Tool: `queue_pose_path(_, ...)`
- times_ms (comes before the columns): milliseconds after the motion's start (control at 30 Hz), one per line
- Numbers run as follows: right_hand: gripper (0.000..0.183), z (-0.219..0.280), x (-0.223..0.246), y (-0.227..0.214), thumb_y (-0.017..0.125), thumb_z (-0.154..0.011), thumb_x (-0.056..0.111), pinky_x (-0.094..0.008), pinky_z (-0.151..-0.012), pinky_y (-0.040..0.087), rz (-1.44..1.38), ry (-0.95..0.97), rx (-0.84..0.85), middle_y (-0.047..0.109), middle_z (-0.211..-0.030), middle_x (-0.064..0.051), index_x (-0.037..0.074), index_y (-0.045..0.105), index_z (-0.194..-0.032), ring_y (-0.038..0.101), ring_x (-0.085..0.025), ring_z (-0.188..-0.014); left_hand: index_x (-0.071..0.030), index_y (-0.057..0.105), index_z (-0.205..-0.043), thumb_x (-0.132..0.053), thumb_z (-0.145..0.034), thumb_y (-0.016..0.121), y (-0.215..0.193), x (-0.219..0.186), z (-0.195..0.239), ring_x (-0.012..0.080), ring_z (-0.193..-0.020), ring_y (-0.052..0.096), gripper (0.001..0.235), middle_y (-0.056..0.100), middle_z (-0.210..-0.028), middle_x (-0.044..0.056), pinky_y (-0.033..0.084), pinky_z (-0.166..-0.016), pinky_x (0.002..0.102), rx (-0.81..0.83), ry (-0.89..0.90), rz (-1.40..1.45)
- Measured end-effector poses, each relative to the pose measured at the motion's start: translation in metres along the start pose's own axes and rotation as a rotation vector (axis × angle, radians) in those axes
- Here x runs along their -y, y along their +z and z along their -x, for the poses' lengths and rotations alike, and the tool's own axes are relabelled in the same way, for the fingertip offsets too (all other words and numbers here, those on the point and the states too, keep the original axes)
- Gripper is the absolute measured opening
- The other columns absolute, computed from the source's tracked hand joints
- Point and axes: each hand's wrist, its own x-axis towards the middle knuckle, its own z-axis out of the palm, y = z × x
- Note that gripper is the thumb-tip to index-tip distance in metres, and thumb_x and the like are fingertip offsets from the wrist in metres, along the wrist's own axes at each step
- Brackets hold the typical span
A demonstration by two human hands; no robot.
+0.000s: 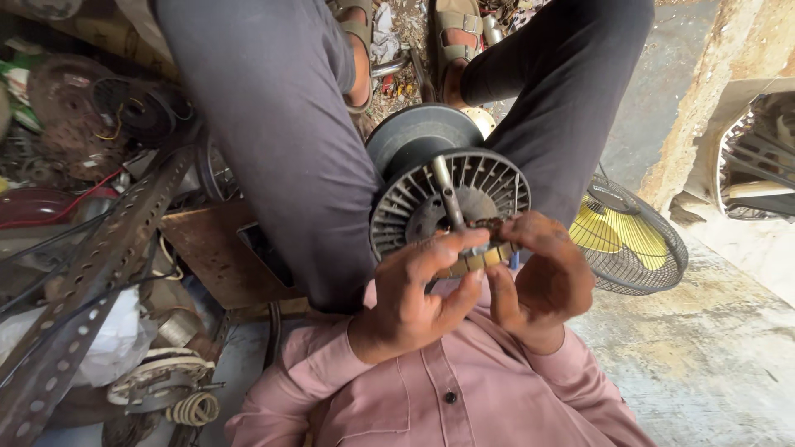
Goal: The person assembles and wires a ceiling fan stator by hand, inserting small copper wire connections and using a screwdriver to adjust components.
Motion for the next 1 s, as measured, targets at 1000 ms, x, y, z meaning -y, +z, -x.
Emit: queue_pose_path(1000,0.047,-0.355,-0.036,0.01,0.09,-0.089,0.045,-0.047,-0.101,0.038,1.045,-0.526,-0.031,0.06,-0.132,-0.007,0.014,0.074,-0.12,0.05,-0.031,-0.127,0.001,0.039,-0.122,-0.006,-0.094,0.075,0.093,0.165,0.094,0.0289,-0.094,0.074,0.046,0.071,-0.111,0.027,0.064,-0.084,0.041,-0.513,-0.14,0.418)
